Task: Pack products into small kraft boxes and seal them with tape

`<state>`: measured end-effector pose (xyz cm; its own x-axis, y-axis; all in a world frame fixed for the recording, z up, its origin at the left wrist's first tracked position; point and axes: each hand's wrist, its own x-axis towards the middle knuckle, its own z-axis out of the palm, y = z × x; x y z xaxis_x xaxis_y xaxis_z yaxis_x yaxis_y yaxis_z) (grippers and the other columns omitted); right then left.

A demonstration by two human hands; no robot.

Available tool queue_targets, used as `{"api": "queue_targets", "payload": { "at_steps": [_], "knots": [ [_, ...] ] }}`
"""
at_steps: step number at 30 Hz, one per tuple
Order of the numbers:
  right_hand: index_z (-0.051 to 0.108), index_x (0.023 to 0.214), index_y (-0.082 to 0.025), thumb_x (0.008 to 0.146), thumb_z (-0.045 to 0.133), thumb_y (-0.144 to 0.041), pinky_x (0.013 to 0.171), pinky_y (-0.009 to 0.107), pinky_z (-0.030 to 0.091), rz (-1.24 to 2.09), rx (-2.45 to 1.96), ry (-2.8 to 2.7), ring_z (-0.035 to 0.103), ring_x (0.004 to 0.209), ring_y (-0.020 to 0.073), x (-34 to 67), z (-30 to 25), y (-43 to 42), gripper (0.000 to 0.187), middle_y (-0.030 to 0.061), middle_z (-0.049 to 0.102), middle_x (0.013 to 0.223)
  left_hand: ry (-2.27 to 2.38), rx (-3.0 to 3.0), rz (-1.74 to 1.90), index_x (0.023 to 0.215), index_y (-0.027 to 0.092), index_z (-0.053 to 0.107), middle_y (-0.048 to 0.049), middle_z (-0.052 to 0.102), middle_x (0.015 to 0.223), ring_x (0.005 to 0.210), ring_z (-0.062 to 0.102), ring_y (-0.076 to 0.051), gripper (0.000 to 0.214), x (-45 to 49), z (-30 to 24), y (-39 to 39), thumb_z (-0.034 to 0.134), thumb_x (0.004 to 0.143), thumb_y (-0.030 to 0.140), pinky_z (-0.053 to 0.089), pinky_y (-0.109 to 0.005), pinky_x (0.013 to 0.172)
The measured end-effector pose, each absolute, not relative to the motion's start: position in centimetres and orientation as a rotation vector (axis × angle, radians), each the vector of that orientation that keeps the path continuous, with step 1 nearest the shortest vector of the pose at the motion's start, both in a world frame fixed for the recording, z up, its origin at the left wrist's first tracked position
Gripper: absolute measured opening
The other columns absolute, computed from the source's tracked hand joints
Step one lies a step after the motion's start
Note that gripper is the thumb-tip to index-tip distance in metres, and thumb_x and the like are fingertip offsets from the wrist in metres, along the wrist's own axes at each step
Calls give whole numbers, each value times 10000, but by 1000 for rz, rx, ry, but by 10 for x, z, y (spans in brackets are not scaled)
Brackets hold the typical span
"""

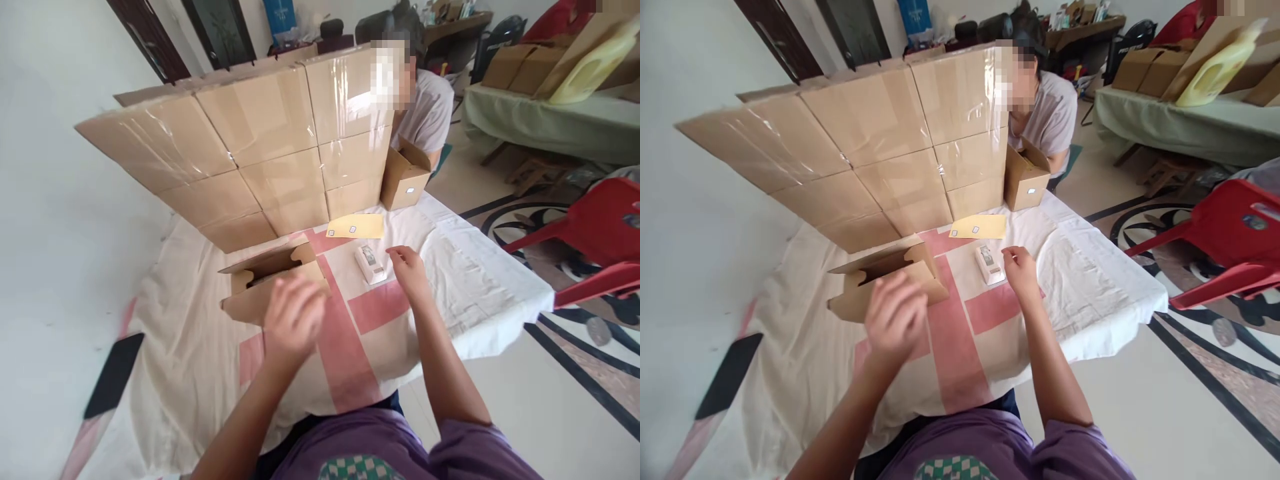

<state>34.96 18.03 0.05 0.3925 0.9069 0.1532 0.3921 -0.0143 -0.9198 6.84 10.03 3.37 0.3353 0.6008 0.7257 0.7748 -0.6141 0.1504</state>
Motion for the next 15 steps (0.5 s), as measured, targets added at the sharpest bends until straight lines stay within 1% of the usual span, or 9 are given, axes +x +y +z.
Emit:
{"api": "queue_targets", "payload": {
  "at_steps": [1, 2, 3, 5, 7, 8, 10, 13, 15],
  "knots": [
    [747, 870, -194, 818, 549, -360, 803, 380, 497, 743, -1644, -1180, 624, 837, 237, 359, -4, 182, 264, 81, 722, 934, -1114, -2465, -1209, 971, 319, 723, -31, 758, 1119, 1277, 654, -267, 133, 92, 25, 99, 624, 956, 232, 380, -594, 1230],
    [751, 846, -194, 792, 562, -366, 781, 364, 488, 875, -1663, -1198, 615, 803, 224, 366, -7, 184, 261, 64, 720, 888, -1049, -2566, -1236, 1030, 334, 717, -32, 751, 1148, 1278, 655, -261, 160, 116, 16, 102, 625, 952, 229, 414, -578, 1213],
    [748, 819, -193, 774, 577, -376, 751, 346, 476, 994, -1672, -1222, 602, 767, 208, 370, -9, 186, 255, 47, 709, 840, -1104, -2671, -1205, 1162, 334, 694, -61, 711, 1284, 1355, 602, -276, 240, 139, 5, 109, 629, 951, 242, 427, -571, 1207],
    [727, 761, -188, 757, 606, -407, 682, 314, 441, 1166, -1685, -1256, 562, 694, 178, 371, -8, 189, 250, 17, 661, 735, -1347, -2825, -1158, 1482, 286, 497, -153, 445, 1608, 1553, 336, -365, 620, 178, -17, 135, 715, 904, 341, 413, -611, 1202],
    [705, 722, -184, 750, 629, -432, 632, 299, 406, 1262, -1709, -1249, 524, 651, 160, 369, -4, 193, 261, -3, 605, 659, -1644, -2895, -1170, 1618, 216, 244, -232, 154, 1718, 1601, 116, -439, 1018, 202, -40, 169, 824, 806, 415, 368, -662, 1206],
    [701, 711, -181, 745, 640, -436, 617, 295, 394, 1297, -1725, -1241, 512, 644, 155, 367, -1, 196, 264, -7, 586, 640, -1727, -2923, -1177, 1630, 198, 178, -259, 88, 1720, 1600, 97, -453, 1103, 209, -51, 185, 846, 781, 420, 354, -666, 1210],
    [704, 697, -174, 735, 659, -432, 606, 289, 379, 1347, -1782, -1234, 506, 657, 151, 364, 3, 202, 265, -4, 583, 641, -1748, -2975, -1214, 1630, 193, 125, -277, 105, 1709, 1594, 161, -439, 1153, 214, -68, 210, 859, 769, 415, 346, -631, 1225],
    [679, 653, -172, 728, 685, -410, 604, 284, 364, 1375, -1864, -1286, 493, 677, 146, 362, 6, 211, 249, 1, 584, 656, -1679, -2957, -1294, 1626, 210, 121, -242, 239, 1674, 1567, 276, -389, 1147, 211, -80, 222, 858, 771, 411, 356, -556, 1240],
    [625, 608, -182, 728, 705, -408, 589, 285, 335, 1371, -1890, -1315, 448, 646, 133, 361, 9, 216, 268, -13, 534, 617, -1677, -2924, -1315, 1621, 208, 146, -223, 285, 1656, 1553, 304, -374, 1122, 208, -81, 221, 856, 773, 401, 360, -531, 1239]
  ]
}}
